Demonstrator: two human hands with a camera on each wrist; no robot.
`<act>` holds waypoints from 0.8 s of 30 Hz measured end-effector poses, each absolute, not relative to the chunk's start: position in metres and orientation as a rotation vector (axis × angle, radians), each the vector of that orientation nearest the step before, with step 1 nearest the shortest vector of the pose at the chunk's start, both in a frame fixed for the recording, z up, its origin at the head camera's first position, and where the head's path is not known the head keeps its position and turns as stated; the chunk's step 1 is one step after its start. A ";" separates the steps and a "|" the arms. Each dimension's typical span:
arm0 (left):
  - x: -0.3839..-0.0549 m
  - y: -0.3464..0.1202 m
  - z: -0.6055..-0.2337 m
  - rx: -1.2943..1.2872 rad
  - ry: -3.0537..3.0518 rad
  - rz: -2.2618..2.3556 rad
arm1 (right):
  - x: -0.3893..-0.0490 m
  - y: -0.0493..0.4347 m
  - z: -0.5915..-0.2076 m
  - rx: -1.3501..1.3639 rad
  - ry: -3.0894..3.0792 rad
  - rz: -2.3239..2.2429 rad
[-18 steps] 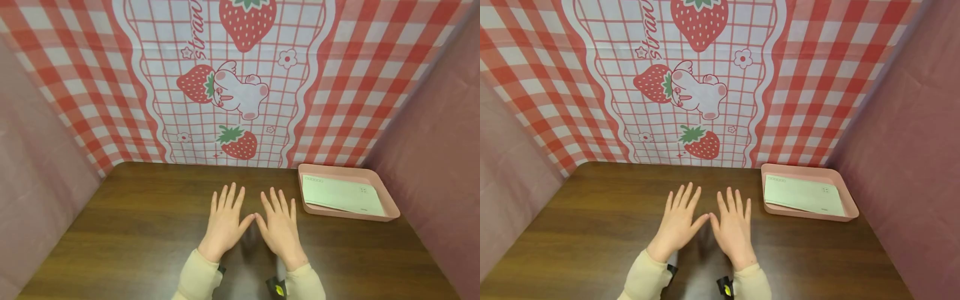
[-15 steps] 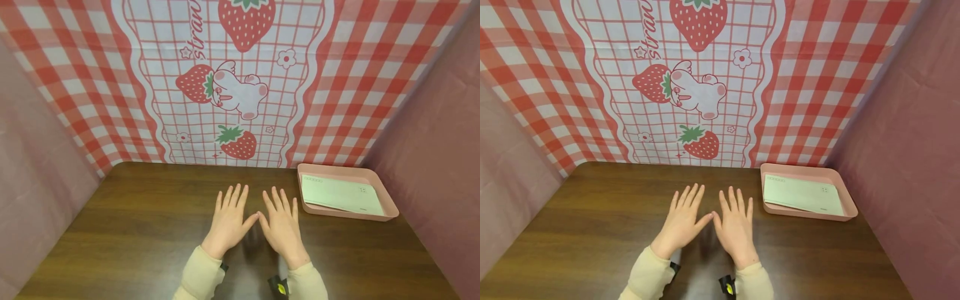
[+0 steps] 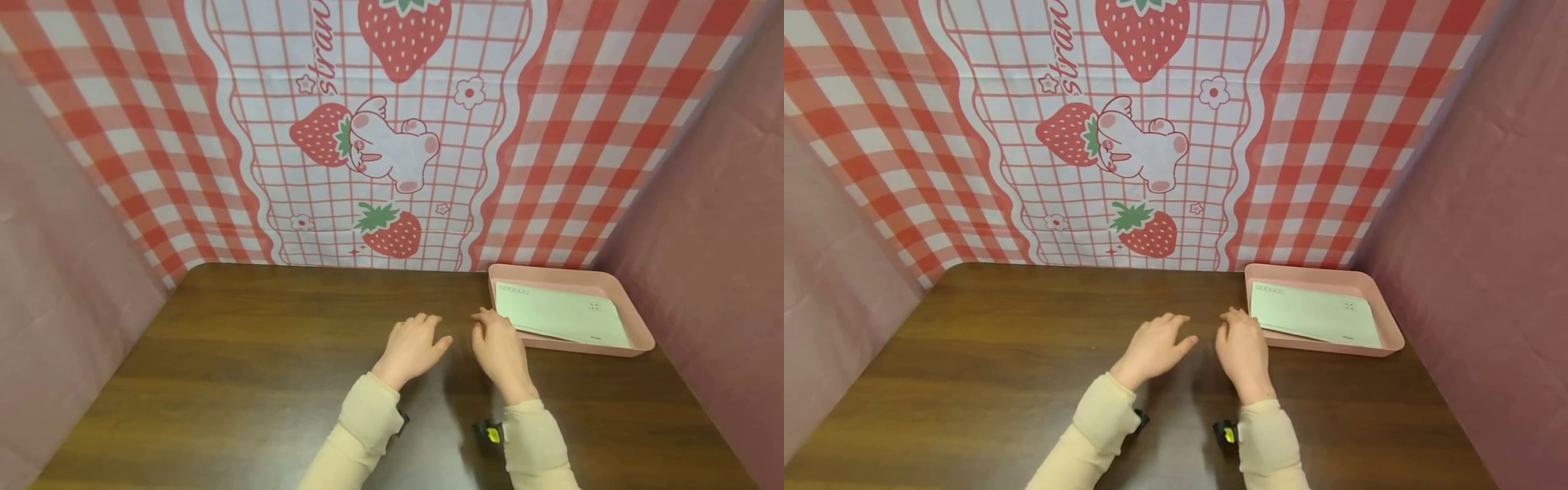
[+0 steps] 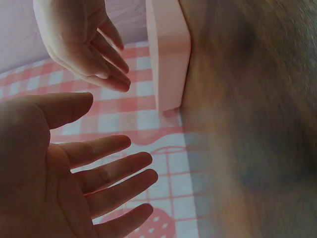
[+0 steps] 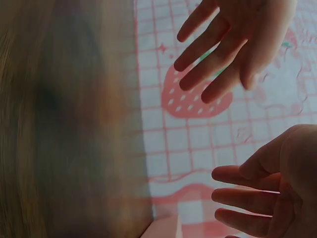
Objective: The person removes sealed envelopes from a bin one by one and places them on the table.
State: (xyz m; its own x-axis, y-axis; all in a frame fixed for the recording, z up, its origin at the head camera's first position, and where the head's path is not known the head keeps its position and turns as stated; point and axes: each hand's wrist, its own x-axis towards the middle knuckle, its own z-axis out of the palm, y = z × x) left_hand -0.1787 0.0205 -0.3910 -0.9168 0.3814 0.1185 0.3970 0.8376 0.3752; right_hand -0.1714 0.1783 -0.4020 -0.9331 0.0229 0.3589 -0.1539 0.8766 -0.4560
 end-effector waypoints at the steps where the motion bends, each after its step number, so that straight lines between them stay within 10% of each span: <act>1: -0.181 0.024 -0.392 -0.639 -2.984 -0.622 | -0.174 0.183 -0.404 0.078 -2.699 0.704; 24: -0.192 0.072 -0.440 -0.466 -2.975 -1.366 | -0.194 0.257 -0.414 -0.397 -2.718 0.648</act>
State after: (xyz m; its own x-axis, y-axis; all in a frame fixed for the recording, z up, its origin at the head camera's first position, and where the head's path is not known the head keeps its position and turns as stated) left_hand -0.1924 0.0720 -0.4399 -0.9470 0.3197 -0.0320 0.1840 0.6214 0.7616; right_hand -0.1939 0.2568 -0.4138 -0.9107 0.3365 0.2397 0.1921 0.8586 -0.4753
